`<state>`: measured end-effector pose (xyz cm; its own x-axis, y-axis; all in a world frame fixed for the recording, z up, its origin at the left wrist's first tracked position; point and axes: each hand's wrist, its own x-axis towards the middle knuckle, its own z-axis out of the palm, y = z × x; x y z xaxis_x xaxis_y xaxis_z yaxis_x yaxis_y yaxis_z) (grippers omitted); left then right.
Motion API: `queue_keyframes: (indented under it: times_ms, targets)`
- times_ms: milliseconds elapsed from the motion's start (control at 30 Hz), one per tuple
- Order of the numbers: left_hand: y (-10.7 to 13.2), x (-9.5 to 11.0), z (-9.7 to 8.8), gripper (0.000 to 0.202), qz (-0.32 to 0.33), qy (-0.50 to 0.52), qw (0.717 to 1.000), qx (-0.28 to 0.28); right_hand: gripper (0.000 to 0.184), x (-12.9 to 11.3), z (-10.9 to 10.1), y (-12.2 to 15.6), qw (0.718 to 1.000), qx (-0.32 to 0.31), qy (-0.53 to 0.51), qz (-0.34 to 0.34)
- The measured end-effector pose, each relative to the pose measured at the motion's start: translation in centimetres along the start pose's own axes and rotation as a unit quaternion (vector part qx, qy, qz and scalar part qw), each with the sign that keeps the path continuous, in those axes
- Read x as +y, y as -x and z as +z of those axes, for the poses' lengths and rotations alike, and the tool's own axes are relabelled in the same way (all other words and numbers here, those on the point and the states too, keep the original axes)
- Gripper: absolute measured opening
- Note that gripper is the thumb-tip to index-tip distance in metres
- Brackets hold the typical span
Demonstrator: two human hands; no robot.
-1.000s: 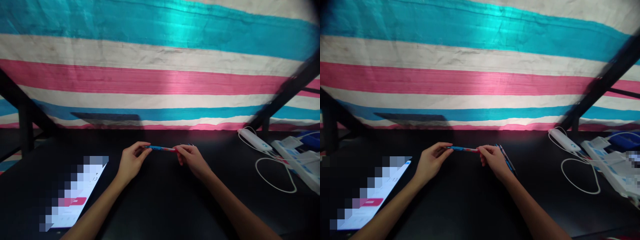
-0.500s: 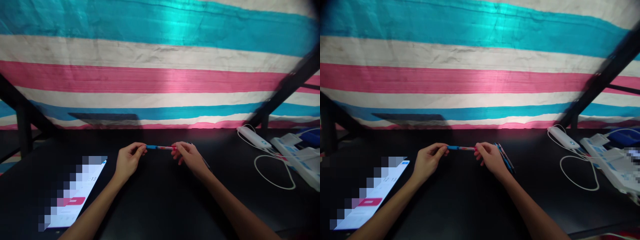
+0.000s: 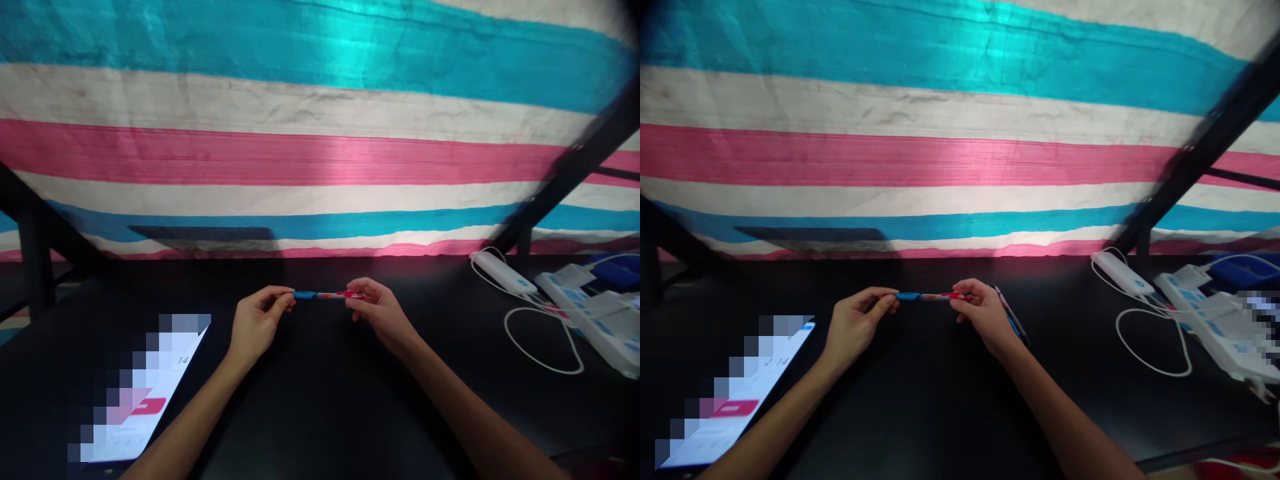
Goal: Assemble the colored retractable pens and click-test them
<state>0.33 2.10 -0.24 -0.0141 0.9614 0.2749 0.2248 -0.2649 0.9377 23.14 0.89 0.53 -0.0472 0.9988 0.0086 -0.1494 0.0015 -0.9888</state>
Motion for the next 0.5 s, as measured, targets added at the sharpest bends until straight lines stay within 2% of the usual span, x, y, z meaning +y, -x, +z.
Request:
queue_keyframes:
  times_ms: [67,167,267,367,433,500]
  targets:
    - [-0.03,0.04,-0.02,0.021,0.003,0.002,1.000,-0.001,0.043,0.04,-0.10,-0.08,1.000,0.013,-0.013,0.013]
    - [-0.08,-0.08,-0.02,0.022,0.003,0.003,1.000,-0.001,0.034,0.19,-0.15,-0.16,0.998,-0.007,0.014,0.069]
    - [-0.10,-0.24,0.03,0.022,0.001,0.004,1.000,0.000,0.029,0.33,-0.07,-0.13,0.999,-0.017,0.016,0.047]
    - [-0.11,-0.32,0.07,0.021,0.001,0.013,1.000,0.001,0.030,0.20,0.07,-0.03,1.000,0.009,-0.026,0.003]
    - [-0.12,-0.33,0.07,0.020,-0.002,0.021,1.000,0.001,0.037,0.05,0.14,0.01,0.999,0.014,-0.048,0.008]
    - [-0.11,-0.32,0.07,0.020,-0.008,0.028,1.000,0.000,0.035,0.03,0.19,-0.01,0.998,0.002,-0.046,0.043]
